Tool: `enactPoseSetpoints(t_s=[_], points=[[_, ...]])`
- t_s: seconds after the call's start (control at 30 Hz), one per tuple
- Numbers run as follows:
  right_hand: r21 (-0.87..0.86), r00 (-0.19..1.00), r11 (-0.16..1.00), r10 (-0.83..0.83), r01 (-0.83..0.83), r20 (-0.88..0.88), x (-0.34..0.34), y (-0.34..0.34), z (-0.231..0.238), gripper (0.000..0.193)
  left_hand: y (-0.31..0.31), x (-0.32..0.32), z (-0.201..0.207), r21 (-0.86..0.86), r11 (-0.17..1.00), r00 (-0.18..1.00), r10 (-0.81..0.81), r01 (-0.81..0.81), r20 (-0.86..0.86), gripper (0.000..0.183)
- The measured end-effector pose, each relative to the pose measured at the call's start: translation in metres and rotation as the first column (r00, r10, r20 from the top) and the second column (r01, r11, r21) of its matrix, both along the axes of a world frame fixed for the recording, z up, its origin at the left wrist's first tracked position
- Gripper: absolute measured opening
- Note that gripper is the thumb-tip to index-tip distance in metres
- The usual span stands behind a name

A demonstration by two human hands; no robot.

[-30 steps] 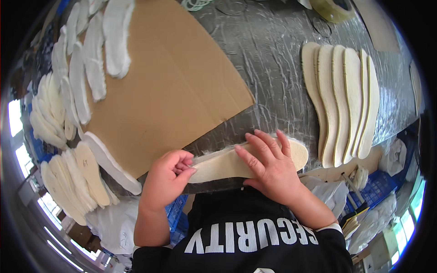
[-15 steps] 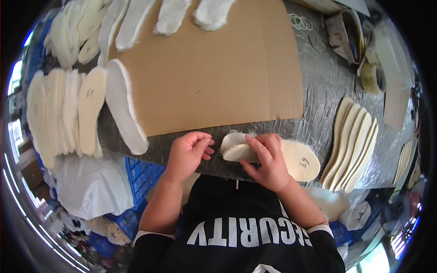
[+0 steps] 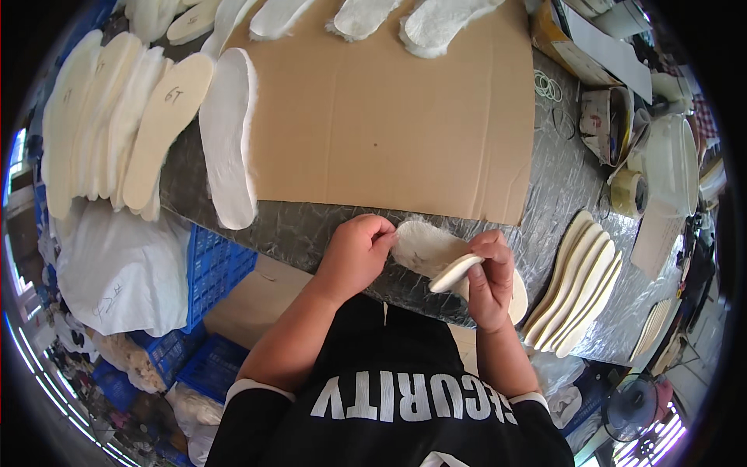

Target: Organizing and pairing white and beige foam shoe insoles at a factory workbench.

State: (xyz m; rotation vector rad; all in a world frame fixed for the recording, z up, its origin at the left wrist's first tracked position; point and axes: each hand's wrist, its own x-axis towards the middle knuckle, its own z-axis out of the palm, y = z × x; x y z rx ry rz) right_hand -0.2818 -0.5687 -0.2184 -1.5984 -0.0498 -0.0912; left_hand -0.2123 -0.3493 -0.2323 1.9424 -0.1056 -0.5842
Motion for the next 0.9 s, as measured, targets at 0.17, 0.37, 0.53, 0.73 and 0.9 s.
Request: enactPoseSetpoints(t_s=[0.17, 0.37, 0.53, 0.73, 0.9], points=[[-0.353, 0.973, 0.936, 0.076, 0.007, 0.220, 0.011, 0.001, -0.005, 0.091, 0.002, 0.012, 0.011, -0.208, 0.978, 0.940, -0.060, -0.012, -0.335, 0.010], [-0.514, 0.961, 0.855, 0.081, 0.069, 0.263, 0.014, 0.014, -0.003, 0.083, 0.002, 0.006, 0.002, -0.474, 0.863, 0.876, -0.083, -0.175, -0.475, 0.015], [-0.629, 0.969, 0.774, 0.097, 0.070, 0.227, 0.015, 0.014, 0.010, 0.080, 0.001, 0.004, 0.000, -0.547, 0.814, 0.857, -0.127, -0.197, -0.499, 0.019], [-0.613, 0.963, 0.787, 0.112, 0.064, 0.244, 0.016, 0.013, 0.008, 0.084, -0.004, -0.003, -0.003, -0.648, 0.660, 0.785, -0.141, -0.379, -0.603, 0.019], [-0.592, 0.969, 0.805, 0.116, 0.038, 0.220, 0.019, 0.011, 0.011, 0.077, -0.004, -0.009, -0.008, -0.684, 0.611, 0.781, -0.165, -0.399, -0.602, 0.019]])
